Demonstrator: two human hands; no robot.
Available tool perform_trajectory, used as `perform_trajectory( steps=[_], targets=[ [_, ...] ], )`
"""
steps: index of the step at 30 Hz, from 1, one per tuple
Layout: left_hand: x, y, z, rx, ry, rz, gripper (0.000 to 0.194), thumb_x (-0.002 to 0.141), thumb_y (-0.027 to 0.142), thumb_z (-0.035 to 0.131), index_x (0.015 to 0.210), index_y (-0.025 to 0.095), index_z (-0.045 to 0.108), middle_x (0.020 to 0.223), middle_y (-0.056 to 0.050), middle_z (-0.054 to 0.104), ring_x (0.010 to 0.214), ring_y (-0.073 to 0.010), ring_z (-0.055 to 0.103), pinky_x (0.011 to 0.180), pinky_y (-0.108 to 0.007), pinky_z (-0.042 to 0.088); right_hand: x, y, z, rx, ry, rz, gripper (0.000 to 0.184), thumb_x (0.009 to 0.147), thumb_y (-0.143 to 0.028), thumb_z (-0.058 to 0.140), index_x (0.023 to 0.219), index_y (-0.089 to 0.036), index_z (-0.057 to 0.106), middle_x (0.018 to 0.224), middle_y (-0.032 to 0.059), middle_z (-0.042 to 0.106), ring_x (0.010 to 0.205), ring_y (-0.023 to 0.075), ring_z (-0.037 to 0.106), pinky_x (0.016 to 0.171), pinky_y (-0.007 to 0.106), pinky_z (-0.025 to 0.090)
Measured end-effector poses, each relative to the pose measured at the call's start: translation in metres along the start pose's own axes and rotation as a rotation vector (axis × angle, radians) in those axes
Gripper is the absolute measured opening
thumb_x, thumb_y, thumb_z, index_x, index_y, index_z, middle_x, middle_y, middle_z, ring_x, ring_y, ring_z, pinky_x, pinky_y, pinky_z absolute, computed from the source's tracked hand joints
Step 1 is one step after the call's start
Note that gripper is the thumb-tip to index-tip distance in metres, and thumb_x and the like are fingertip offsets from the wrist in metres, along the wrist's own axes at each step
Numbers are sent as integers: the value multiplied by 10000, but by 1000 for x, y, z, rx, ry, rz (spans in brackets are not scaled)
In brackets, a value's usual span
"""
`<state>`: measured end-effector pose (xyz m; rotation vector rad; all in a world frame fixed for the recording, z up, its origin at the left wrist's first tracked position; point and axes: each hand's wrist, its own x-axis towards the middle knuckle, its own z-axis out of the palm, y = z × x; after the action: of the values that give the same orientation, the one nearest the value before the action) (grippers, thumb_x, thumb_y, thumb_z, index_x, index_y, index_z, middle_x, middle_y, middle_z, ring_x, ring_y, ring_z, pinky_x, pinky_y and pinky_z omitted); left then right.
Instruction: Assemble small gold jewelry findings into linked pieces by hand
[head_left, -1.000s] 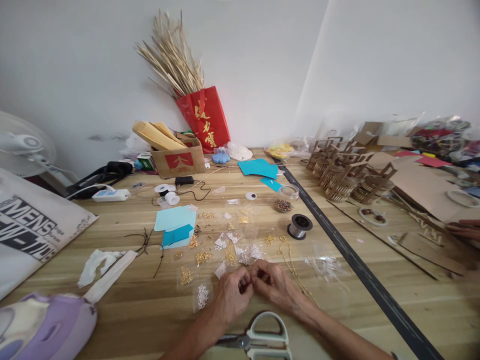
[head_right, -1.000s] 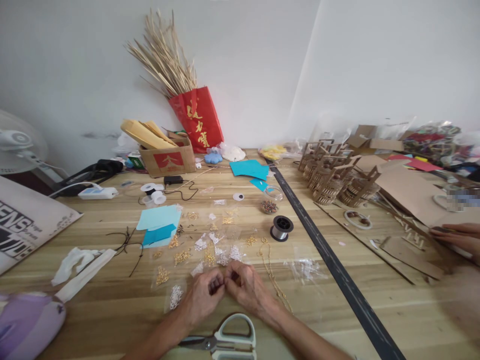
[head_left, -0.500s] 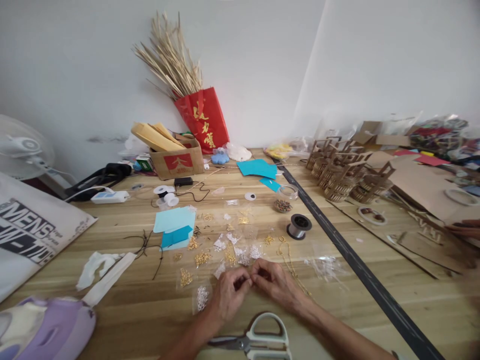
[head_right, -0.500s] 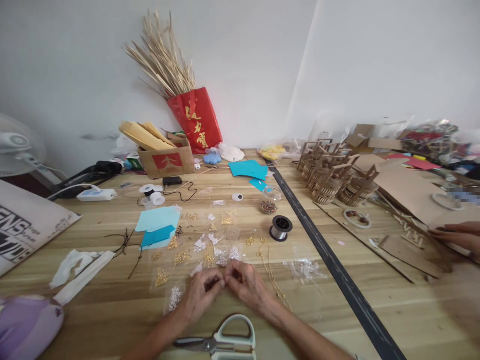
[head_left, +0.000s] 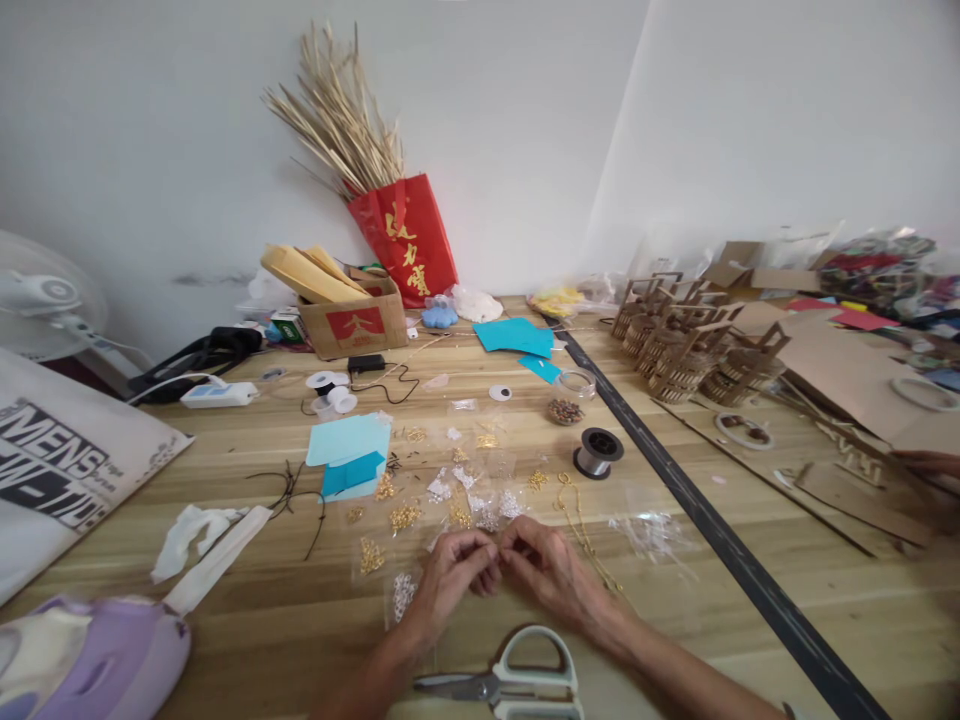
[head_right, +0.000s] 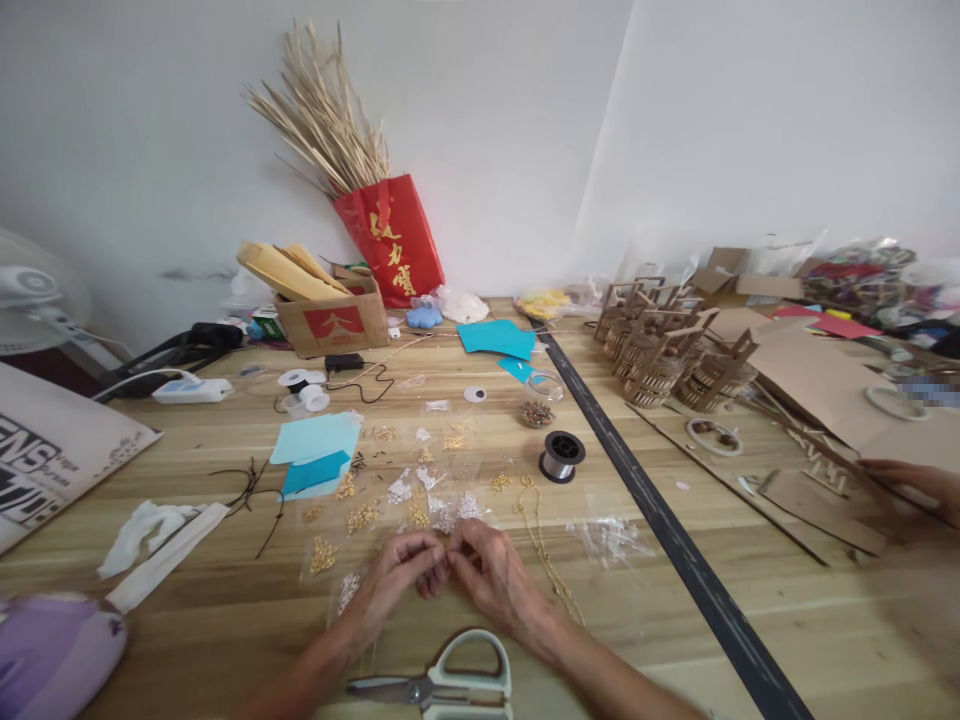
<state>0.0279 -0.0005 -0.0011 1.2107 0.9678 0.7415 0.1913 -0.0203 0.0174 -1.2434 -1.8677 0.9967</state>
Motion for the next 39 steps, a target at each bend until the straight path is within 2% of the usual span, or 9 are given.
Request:
perform_trajectory(
  steps=[4, 9, 16, 21, 24, 29, 34, 39],
  targets=[
    [-1, 3, -1, -27, -5, -26, 400, 679, 511, 649, 616, 117, 616, 556, -24, 609, 487, -112, 534, 501, -229, 414, -1, -3, 0, -23, 2, -32, 172, 891, -224, 468, 770, -168, 578, 720, 19, 623, 655, 134, 573, 593, 221, 418],
    [0, 4, -2, -26, -47, -43, 365, 647, 480, 687, 634, 122, 621, 565, -24, 621, 515, -123, 565, 518, -232, 427, 0, -3, 0, 10, -17, 26, 155, 870, -244, 484, 772, -163, 571, 669, 9, 619, 583, 125, 555, 526, 206, 402],
    [4, -6, -1, -30, -58, -53, 281, 560, 355, 755, 633, 133, 598, 528, 8, 586, 476, -112, 530, 517, -245, 434, 0, 6, 2, -16, -9, 87, 100, 818, -193, 512, 750, -158, 576, 596, -28, 551, 520, 99, 479, 482, 185, 341],
    [3, -9, 3, 155, 21, 26, 125, 585, 195, 682, 547, 152, 570, 497, 29, 537, 477, -106, 493, 494, -224, 391, 0, 11, -2, 26, -92, 98, 89, 784, -163, 542, 710, -147, 590, 591, -32, 511, 544, 96, 440, 480, 184, 302],
    [1, -7, 3, 271, 9, 67, 84, 622, 135, 611, 542, 144, 593, 503, 20, 546, 486, -109, 496, 493, -218, 375, 1, 14, -5, 102, -143, 134, 75, 763, -145, 557, 695, -146, 588, 576, -33, 507, 538, 95, 427, 483, 188, 295],
    [-1, -6, -1, 242, -95, 80, 169, 731, 234, 582, 608, 128, 629, 538, -8, 581, 498, -121, 542, 511, -227, 425, 2, 22, -5, 250, -176, 193, 86, 778, -204, 567, 722, -140, 582, 576, -18, 555, 513, 96, 471, 478, 186, 329],
    [1, -11, -5, 181, -127, 71, 320, 760, 409, 602, 634, 116, 632, 551, -30, 606, 503, -126, 571, 523, -233, 460, 3, 26, -3, 252, -178, 167, 117, 804, -235, 560, 740, -140, 579, 619, 1, 591, 540, 99, 491, 488, 187, 345],
    [4, -14, -8, 128, -161, 59, 392, 757, 488, 605, 653, 111, 618, 565, -39, 621, 508, -122, 581, 532, -232, 471, 2, 24, -2, 183, -165, 142, 112, 818, -224, 564, 746, -140, 580, 624, -1, 582, 550, 99, 460, 483, 185, 323]
  ],
)
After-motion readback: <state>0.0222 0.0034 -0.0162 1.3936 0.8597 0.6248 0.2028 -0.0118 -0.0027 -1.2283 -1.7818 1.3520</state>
